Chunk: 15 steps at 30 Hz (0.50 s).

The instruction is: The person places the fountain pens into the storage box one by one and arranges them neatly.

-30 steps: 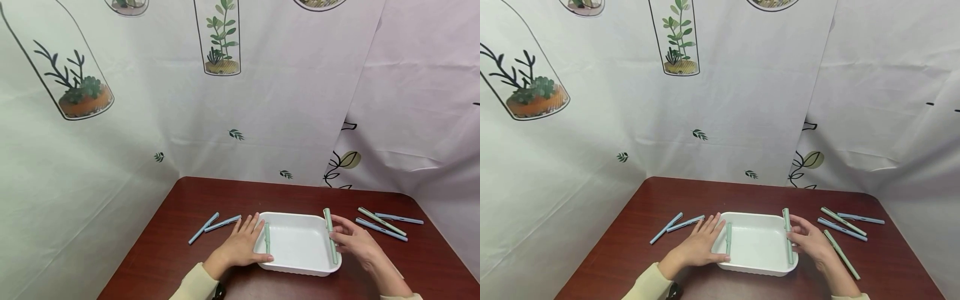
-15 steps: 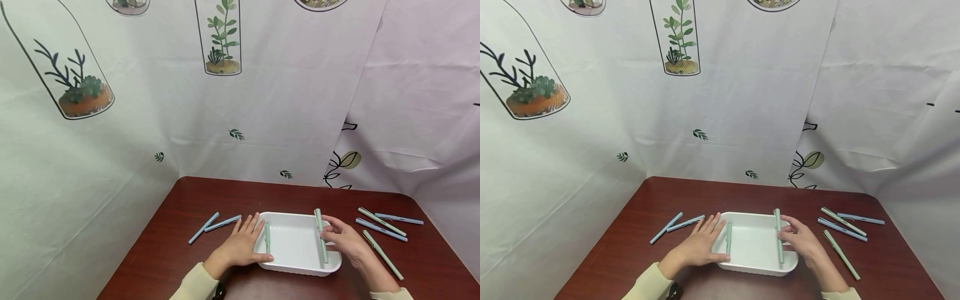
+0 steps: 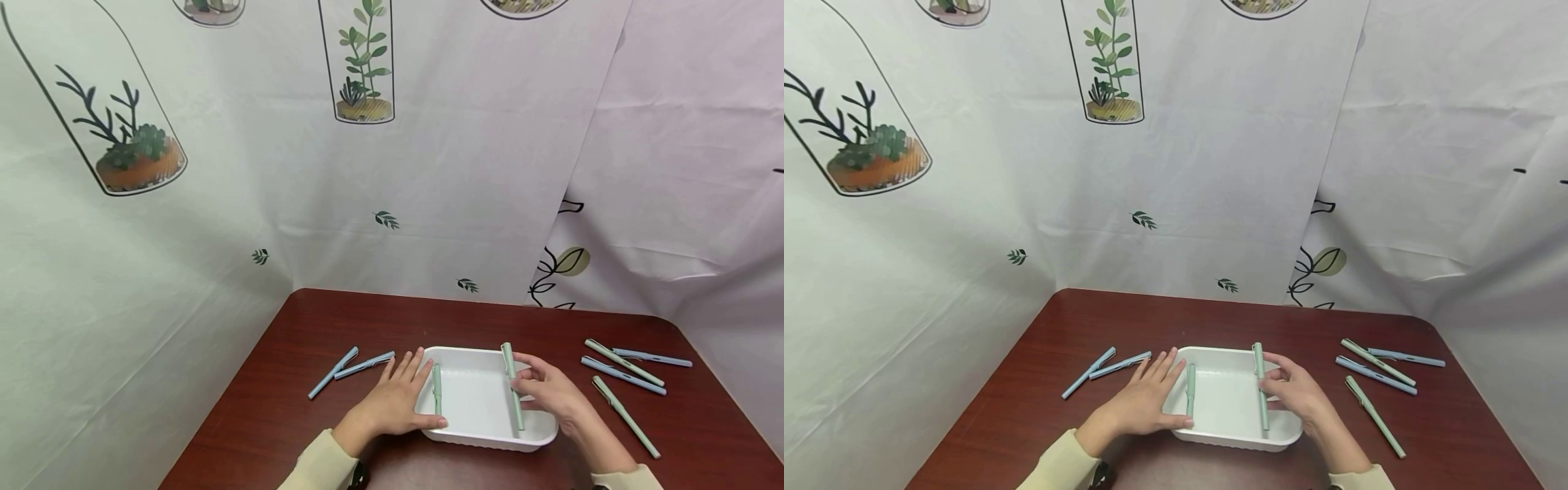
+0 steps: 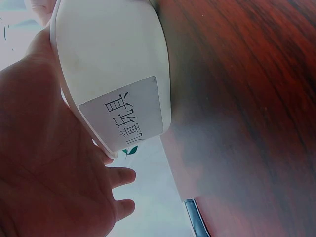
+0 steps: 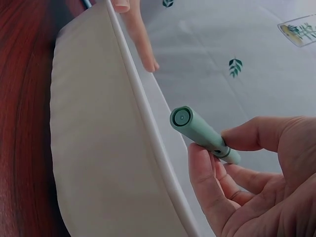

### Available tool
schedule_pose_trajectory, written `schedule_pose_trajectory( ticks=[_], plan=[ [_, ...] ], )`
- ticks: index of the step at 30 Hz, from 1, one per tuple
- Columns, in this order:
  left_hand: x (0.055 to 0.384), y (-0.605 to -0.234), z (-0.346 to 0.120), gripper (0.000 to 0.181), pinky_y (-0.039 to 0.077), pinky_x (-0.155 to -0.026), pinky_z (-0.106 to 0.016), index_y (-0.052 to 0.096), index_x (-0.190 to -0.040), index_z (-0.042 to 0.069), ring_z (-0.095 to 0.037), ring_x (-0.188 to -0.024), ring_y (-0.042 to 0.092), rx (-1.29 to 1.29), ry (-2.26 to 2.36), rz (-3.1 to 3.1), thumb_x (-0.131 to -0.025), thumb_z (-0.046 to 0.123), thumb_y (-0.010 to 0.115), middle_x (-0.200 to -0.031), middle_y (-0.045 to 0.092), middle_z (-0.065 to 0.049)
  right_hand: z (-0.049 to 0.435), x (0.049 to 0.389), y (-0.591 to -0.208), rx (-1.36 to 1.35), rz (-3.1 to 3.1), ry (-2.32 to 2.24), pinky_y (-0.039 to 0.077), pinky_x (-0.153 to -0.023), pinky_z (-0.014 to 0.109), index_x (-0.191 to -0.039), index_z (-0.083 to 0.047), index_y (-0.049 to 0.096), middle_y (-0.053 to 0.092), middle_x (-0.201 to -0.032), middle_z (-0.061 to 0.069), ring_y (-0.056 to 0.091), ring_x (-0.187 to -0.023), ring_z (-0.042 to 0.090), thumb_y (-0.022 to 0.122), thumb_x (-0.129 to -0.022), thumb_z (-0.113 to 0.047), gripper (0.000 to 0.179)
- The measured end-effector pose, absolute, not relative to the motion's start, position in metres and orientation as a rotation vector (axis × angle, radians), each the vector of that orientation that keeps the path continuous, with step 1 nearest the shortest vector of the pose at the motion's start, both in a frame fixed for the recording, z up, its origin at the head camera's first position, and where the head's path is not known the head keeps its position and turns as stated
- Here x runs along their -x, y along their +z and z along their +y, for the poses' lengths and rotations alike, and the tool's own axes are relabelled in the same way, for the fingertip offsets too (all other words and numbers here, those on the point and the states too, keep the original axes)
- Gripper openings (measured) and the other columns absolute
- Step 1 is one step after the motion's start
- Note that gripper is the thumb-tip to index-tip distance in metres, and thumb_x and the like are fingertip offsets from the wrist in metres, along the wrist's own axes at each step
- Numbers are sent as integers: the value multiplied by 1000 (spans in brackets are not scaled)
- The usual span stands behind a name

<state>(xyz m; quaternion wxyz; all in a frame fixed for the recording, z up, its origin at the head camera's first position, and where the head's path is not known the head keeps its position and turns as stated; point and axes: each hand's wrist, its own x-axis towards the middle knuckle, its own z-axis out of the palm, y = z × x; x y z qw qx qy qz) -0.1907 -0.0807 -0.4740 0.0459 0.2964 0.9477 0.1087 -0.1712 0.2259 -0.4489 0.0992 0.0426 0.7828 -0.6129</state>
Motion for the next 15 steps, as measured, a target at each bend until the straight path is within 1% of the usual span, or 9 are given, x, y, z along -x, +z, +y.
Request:
schedule_pose_trajectory(
  ticks=[4, 10, 15],
  plan=[
    [191, -474, -81, 107, 18, -121, -60, 22, -163, 13, -34, -155, 17, -905, 333, 2894, -86, 79, 55, -170, 10, -10, 221, 172, -449, -120, 2315, -1815, 60, -72, 41, -150, 7, 37, 59, -97, 11, 66, -86, 20, 65, -92, 0, 64],
    [191, -475, -80, 106, 18, -121, -60, 22, -163, 14, -34, -155, 17, -901, 343, 2893, -85, 79, 56, -170, 11, -11, 214, 173, -450, -125, 2323, -1819, 60, -71, 41, -147, 6, 42, 58, -94, 9, 62, -84, 20, 66, -90, 3, 62],
    [191, -475, -80, 106, 18, -121, -60, 22, -163, 14, -34, -155, 17, -897, 342, 2894, -85, 79, 56, -171, 10, -10, 208, 173, -453, -117, 2311, -1827, 60, -70, 41, -145, 6, 44, 58, -93, 9, 61, -83, 19, 67, -88, 4, 61]
  ],
)
